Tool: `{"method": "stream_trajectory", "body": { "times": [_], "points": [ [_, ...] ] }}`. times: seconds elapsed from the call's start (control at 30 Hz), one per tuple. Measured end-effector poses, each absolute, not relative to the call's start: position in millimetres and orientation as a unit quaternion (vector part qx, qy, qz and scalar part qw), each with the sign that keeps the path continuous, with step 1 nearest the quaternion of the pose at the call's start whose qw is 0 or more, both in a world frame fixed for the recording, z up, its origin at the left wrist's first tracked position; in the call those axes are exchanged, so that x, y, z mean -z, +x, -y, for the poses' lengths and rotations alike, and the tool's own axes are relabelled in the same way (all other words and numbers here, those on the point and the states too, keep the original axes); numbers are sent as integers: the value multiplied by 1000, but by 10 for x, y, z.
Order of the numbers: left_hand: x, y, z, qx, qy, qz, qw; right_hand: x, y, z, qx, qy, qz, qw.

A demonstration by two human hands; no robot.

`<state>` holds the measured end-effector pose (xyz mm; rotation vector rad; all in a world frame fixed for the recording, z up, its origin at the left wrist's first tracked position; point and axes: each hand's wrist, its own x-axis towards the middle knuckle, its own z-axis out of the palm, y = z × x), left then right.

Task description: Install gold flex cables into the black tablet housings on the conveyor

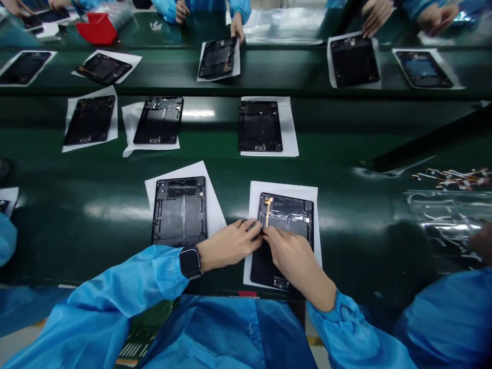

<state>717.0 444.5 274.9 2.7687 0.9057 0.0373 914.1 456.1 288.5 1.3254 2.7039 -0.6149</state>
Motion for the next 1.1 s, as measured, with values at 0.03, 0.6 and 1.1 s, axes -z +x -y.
{"method": "stream_trajectory", "body": {
  "times": [0.03, 0.6, 1.1],
  "points": [
    [-2764, 7166, -4450, -11, 945, -305, 114, -2884, 9147, -4585, 205, 436, -876, 38],
    [-2901, 7141, -4625, 48, 957, -259, 126, -2701, 9421, -4506, 387, 523, -744, -152],
    [-2925, 6863, -4614, -26, 926, -274, 258, -2844, 9148, -4553, 225, 434, -872, 4]
  ]
}}
